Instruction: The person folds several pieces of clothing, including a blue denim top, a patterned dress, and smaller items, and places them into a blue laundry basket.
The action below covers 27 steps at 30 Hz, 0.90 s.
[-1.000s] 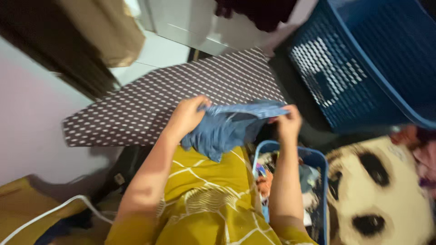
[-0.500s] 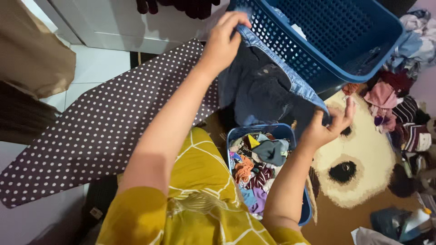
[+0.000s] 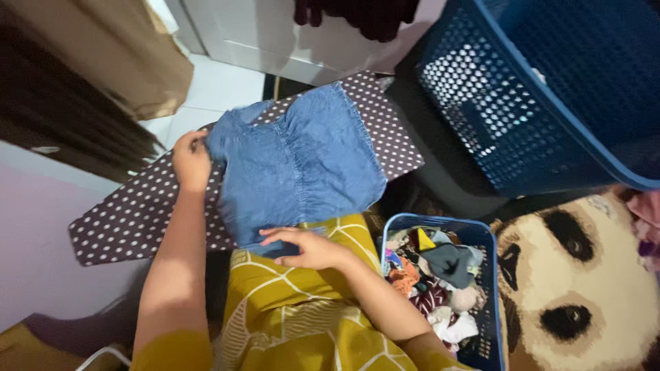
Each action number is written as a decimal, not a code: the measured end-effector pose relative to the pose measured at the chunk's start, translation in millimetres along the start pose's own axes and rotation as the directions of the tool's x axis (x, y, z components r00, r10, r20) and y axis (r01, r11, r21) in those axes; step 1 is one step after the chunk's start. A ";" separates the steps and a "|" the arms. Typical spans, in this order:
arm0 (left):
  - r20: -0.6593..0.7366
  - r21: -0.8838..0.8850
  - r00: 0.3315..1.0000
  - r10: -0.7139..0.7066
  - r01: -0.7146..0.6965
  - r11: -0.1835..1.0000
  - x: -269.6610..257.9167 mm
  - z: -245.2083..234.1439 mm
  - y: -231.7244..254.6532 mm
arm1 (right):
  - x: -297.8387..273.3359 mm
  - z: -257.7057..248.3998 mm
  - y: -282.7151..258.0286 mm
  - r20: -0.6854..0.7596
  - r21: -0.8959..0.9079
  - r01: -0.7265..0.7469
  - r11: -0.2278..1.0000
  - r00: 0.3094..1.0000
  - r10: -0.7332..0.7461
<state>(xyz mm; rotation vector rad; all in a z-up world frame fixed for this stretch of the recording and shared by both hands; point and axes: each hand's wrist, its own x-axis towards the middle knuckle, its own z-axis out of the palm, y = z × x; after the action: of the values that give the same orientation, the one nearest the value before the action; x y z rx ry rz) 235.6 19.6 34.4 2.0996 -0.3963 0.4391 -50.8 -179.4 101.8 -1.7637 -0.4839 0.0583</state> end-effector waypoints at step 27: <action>0.853 0.142 0.520 0.048 -0.319 0.937 -130.1 -30.9 74.7 | 6.5 -123.4 154.2 -0.467 -0.792 -0.542 0.282 0.835 0.292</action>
<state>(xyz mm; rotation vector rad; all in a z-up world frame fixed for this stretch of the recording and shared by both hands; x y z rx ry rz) 82.9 21.1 45.8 2.4525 -1.2009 -0.5156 36.1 -316.8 -10.6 -2.9487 0.2738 -0.0621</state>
